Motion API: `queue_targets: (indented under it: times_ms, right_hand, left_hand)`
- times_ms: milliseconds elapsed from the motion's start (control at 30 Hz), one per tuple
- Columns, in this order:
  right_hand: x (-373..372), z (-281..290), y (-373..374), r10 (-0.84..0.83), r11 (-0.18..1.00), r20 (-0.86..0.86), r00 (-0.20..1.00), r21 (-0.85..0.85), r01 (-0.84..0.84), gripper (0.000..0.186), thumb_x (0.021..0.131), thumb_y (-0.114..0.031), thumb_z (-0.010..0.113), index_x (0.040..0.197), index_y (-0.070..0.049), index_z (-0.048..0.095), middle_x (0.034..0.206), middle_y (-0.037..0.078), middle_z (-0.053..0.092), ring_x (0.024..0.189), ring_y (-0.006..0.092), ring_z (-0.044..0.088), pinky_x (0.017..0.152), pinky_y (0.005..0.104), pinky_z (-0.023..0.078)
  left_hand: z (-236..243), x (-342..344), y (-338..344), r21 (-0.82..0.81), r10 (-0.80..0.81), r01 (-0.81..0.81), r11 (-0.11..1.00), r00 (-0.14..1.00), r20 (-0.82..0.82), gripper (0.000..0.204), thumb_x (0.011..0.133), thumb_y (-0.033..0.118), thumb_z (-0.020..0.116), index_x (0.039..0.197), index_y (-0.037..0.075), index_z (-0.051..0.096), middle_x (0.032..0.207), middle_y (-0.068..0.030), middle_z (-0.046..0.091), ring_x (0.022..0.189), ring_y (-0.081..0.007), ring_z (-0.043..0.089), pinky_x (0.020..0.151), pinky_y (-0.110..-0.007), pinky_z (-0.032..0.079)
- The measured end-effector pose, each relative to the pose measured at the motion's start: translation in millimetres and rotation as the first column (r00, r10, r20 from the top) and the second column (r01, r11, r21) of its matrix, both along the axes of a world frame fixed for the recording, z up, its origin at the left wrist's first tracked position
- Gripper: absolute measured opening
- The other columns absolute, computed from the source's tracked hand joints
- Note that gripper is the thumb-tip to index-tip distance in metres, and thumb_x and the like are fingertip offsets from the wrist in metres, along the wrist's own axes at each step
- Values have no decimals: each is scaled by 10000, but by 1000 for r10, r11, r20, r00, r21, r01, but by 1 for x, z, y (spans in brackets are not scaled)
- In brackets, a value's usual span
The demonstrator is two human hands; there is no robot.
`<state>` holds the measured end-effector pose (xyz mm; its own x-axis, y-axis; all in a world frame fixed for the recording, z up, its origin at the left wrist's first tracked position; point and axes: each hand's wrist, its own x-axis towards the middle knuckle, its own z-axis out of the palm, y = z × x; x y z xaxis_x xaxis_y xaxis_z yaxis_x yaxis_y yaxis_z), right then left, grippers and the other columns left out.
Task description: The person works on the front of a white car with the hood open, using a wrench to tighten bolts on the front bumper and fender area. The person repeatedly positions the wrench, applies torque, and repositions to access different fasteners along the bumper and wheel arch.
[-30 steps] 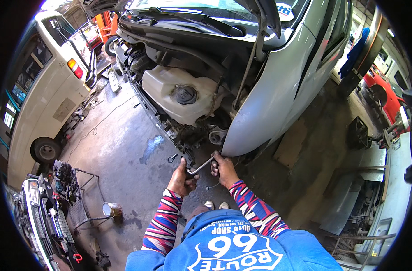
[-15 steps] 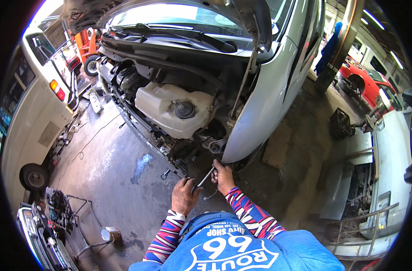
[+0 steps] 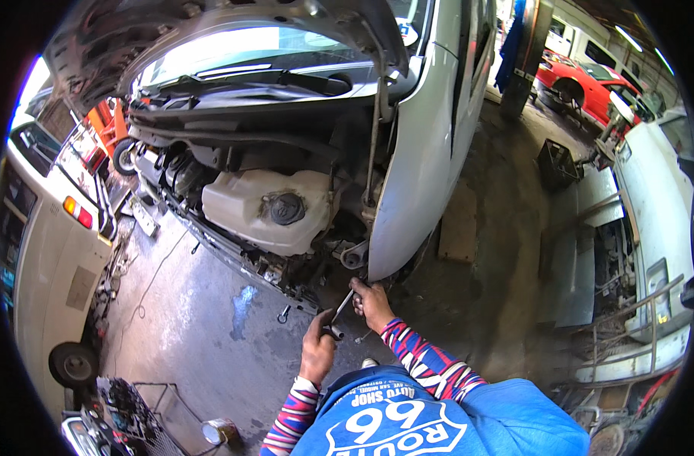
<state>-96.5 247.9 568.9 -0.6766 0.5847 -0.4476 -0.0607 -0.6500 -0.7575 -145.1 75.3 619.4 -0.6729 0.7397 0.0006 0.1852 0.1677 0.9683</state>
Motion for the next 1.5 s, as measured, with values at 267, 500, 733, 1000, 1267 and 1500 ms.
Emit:
queue_targets:
  times_ms: [267, 500, 733, 1000, 1267, 1500]
  right_hand:
    - [0, 5, 3, -47, 999, 38, 998, -1, 47, 247, 917, -280, 715, 800, -130, 557, 553, -65, 413, 436, 68, 385, 412, 247, 291]
    - [0, 13, 4, -67, 996, 46, 997, 67, 64, 292, 899, -259, 741, 739, -151, 521, 553, -61, 423, 425, 73, 390, 406, 248, 294]
    - [-4, 6, -1, -107, 993, -13, 994, 50, 107, 287, 904, -229, 736, 734, -147, 520, 550, -53, 432, 419, 78, 395, 403, 253, 290]
    - [-4, -3, -1, -87, 989, 66, 994, 127, 79, 243, 909, -206, 727, 799, -147, 518, 565, -59, 433, 433, 70, 390, 400, 256, 290]
    - [-5, -19, 4, -126, 959, -4, 992, 254, 122, 185, 911, -192, 710, 801, -71, 622, 645, -6, 558, 525, 101, 506, 494, 269, 403]
    - [-1, -14, 2, -124, 967, -29, 992, 221, 127, 216, 892, -179, 739, 751, -73, 613, 610, -5, 547, 492, 106, 487, 480, 285, 389]
  left_hand:
    - [-21, -19, 6, -100, 178, -156, 983, 944, 277, 374, 945, 392, 615, 970, 19, 598, 815, -133, 611, 825, -292, 636, 691, -424, 488]
    - [-40, -28, 7, -140, 156, -69, 988, 460, 874, 423, 1003, 490, 496, 1057, 72, 524, 817, -92, 587, 705, -235, 570, 686, -369, 462]
    - [-20, -7, -5, -98, 37, -185, 978, 614, -789, 409, 853, 201, 715, 1195, 24, 577, 978, -173, 631, 895, -352, 630, 826, -442, 506]
    - [-22, -3, 11, -55, 16, 44, 998, 616, 788, 425, 1066, 383, 401, 1167, 35, 623, 622, -17, 502, 496, -174, 489, 622, -409, 434]
    - [-17, -13, 12, 12, 85, -131, 991, 713, 696, 383, 1010, 237, 369, 1271, 42, 569, 767, -68, 596, 630, -192, 564, 630, -312, 484]
    - [-18, 7, -10, -42, 15, -36, 998, 910, -415, 392, 877, 74, 609, 1251, -37, 577, 941, -181, 633, 802, -293, 630, 719, -377, 519]
